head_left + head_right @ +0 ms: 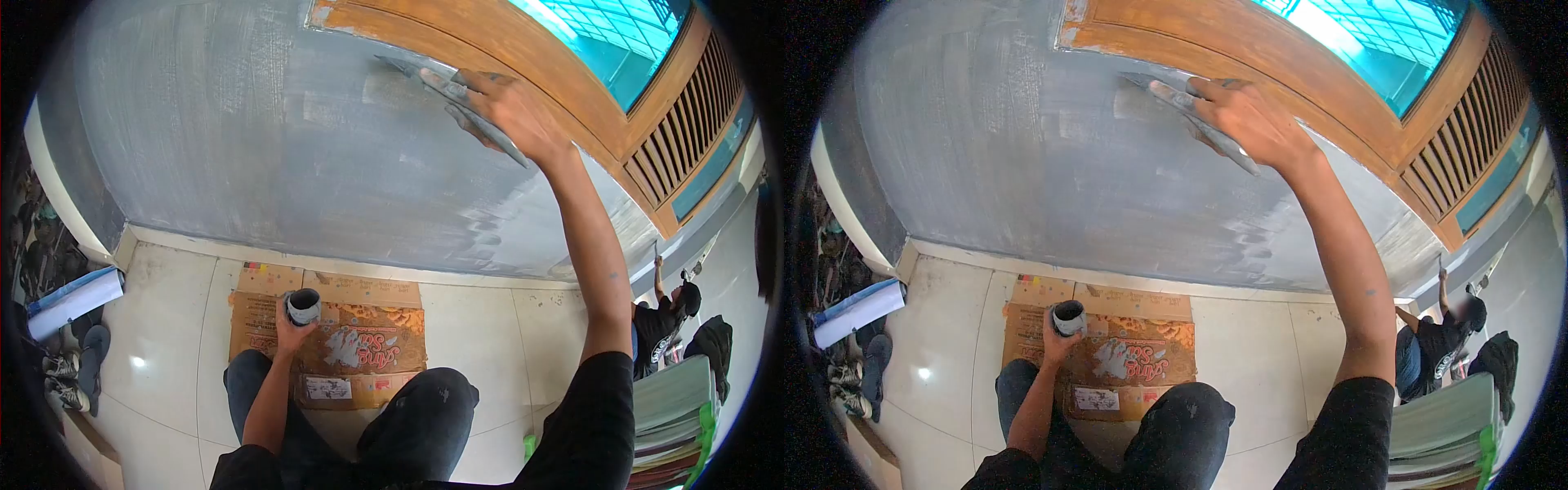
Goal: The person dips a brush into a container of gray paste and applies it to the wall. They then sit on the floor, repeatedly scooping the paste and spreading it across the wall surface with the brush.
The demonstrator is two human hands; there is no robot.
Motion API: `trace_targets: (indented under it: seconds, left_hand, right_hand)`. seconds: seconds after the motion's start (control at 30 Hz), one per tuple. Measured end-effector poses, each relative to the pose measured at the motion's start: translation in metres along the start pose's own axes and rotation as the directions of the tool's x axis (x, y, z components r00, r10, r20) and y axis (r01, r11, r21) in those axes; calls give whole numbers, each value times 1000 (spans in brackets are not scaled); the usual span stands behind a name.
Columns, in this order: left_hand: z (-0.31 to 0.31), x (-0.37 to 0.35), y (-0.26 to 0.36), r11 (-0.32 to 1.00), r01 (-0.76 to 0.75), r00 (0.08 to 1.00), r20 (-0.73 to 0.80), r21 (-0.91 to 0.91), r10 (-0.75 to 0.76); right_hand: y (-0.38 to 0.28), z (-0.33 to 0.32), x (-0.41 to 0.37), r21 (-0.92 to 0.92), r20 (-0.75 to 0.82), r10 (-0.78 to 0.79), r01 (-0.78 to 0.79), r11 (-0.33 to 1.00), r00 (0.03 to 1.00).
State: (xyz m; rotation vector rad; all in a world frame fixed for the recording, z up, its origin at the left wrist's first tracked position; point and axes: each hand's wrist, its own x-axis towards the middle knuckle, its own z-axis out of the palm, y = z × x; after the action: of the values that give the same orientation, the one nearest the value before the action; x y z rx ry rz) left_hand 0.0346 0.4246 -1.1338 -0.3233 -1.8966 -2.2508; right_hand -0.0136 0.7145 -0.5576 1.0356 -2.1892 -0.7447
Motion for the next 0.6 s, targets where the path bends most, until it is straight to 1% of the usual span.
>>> trace_targets:
  seconds: [0.1, 0.17, 0.23, 0.3, 0.37, 0.47, 0.6]
  left_hand:
    - [1, 0, 5, 1000, 3, 1000, -12, 22, -3]
    - [1, 0, 9, 1000, 13, 1000, -16, 4, -13]
    - [0, 1, 4, 1000, 22, 1000, -22, -16, -23]
    - [-2, 2, 0, 988, 8, 1000, -26, 157, -4]
    - [-1, 2, 2, 993, 17, 999, -29, 120, -14]
    - [1, 2, 9, 997, 19, 1000, -25, 72, -17]
    - [1, 2, 11, 999, -5, 1000, -23, 53, 6]
  right_hand:
    - [0, -2, 2, -39, 39, -7, 9, 999, 999]
    - [7, 0, -7, -101, 84, 33, -24, 995, 996]
    - [14, -5, -17, -117, 95, 53, -42, 992, 994]
    - [12, -8, -19, -133, 107, 73, -58, 989, 992]
    - [9, -14, -18, -140, 46, 24, -17, 990, 999]
    - [3, -12, -4, -94, 9, 42, -41, 995, 999]
    - [5, -5, -1, -128, 39, 44, -38, 991, 998]
